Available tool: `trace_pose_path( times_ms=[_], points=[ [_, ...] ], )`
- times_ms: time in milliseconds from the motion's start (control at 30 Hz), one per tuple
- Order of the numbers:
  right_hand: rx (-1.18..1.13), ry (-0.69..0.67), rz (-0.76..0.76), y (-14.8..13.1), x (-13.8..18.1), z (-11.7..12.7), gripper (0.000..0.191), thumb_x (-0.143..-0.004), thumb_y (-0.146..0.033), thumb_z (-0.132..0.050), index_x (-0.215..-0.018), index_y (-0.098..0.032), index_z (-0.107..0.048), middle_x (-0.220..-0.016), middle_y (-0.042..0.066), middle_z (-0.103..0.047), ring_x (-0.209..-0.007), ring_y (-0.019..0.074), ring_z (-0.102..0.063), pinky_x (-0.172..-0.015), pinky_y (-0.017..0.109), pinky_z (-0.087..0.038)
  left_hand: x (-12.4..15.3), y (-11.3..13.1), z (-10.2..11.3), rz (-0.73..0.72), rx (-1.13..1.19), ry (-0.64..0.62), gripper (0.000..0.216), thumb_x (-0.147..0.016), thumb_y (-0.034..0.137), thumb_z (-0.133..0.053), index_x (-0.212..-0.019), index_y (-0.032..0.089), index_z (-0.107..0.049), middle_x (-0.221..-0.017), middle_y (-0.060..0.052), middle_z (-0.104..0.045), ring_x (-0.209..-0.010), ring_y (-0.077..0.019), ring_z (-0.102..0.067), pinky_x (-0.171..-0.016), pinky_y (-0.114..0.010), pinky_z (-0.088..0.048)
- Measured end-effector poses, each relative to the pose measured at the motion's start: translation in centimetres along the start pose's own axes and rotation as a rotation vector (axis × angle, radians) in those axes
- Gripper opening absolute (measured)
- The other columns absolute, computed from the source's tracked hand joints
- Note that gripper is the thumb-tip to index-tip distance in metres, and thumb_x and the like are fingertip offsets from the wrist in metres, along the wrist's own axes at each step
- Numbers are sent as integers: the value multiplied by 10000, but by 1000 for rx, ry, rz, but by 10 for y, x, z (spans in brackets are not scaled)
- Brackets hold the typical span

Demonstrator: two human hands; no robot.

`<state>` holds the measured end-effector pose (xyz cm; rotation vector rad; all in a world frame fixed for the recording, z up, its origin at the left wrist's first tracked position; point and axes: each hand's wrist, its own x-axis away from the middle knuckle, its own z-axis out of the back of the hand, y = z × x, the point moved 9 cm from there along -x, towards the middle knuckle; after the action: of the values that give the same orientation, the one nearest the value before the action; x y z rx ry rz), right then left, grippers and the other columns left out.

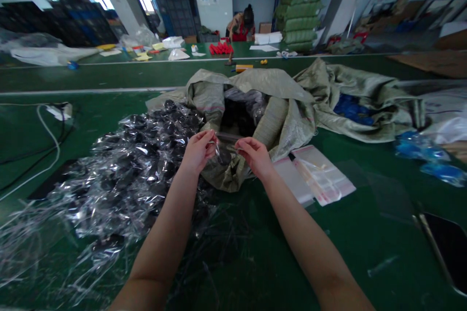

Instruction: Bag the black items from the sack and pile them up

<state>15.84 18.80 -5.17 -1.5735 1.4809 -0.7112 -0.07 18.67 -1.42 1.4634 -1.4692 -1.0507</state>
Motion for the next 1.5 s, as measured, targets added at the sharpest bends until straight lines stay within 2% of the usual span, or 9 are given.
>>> trace_pose_path(
  times_ms=[233,333,400,500,567,667,833,1200,1500],
  points=[
    [-68,0,-28,5,-3,1,245,-639,-400,-838,-756,-217,-723,-823,3,-696,-783,133,-606,-776,286,-502,-6,-9,3,18,27,37,301,-731,360,-743,-670,136,-552,-588,32,-562,-335,16,-248,-324,-139,-159],
    [-24,12,4,6,-5,6,231,-645,-388,-833,-753,-221,-715,-810,-6,-694,-756,124,-601,-778,282,-500,-10,-16,8,27,-68,63,295,-773,391,-694,-689,150,-548,-613,27,-569,-349,2,-246,-343,-157,-173],
    [40,20,27,5,-6,9,223,-678,-402,-805,-767,-221,-709,-790,-12,-682,-738,122,-594,-772,280,-497,-8,-7,18,-84,-287,182,265,-800,395,-665,-719,158,-579,-670,3,-607,-403,-33,-371,-386,-175,-273],
    [202,32,69,1,-8,13,214,-722,-408,-756,-794,-216,-694,-753,-20,-656,-716,126,-578,-753,275,-485,7,25,13,-442,-734,331,199,-818,369,-662,-871,177,-667,-885,-51,-687,-730,-138,-616,-631,-231,-470],
    [301,19,114,-5,-7,11,195,-749,-396,-722,-808,-215,-678,-731,-25,-638,-708,130,-569,-737,272,-474,14,31,-14,-591,-958,197,213,-848,360,-641,-971,196,-701,-1001,-70,-705,-900,-182,-639,-803,-279,-488],
    [414,-18,187,-16,-5,4,162,-789,-368,-671,-839,-215,-657,-743,-20,-628,-720,142,-573,-727,276,-464,15,21,-49,-604,-1122,-81,225,-899,344,-581,-987,209,-738,-1051,-87,-721,-935,-206,-650,-883,-314,-469],
    [621,-59,299,-32,0,-4,112,-856,-309,-567,-858,-211,-621,-791,1,-621,-742,160,-577,-726,292,-449,12,22,-71,-621,-1336,-219,267,-936,331,-518,-953,218,-759,-1028,-81,-735,-933,-225,-662,-841,-313,-455],
    [820,-1,369,-47,3,-4,98,-844,-248,-525,-797,-222,-607,-762,8,-626,-719,173,-560,-741,308,-431,17,22,-87,-708,-1719,-230,321,-966,275,-404,-968,210,-719,-1018,-83,-714,-807,-207,-650,-609,-294,-357],
    [875,21,359,-53,7,-5,113,-844,-250,-517,-761,-231,-592,-727,-5,-614,-700,164,-547,-718,299,-418,14,23,-79,-654,-1479,-39,268,-935,241,-443,-894,205,-706,-967,-90,-722,-843,-209,-643,-733,-299,-429]
  ],
)
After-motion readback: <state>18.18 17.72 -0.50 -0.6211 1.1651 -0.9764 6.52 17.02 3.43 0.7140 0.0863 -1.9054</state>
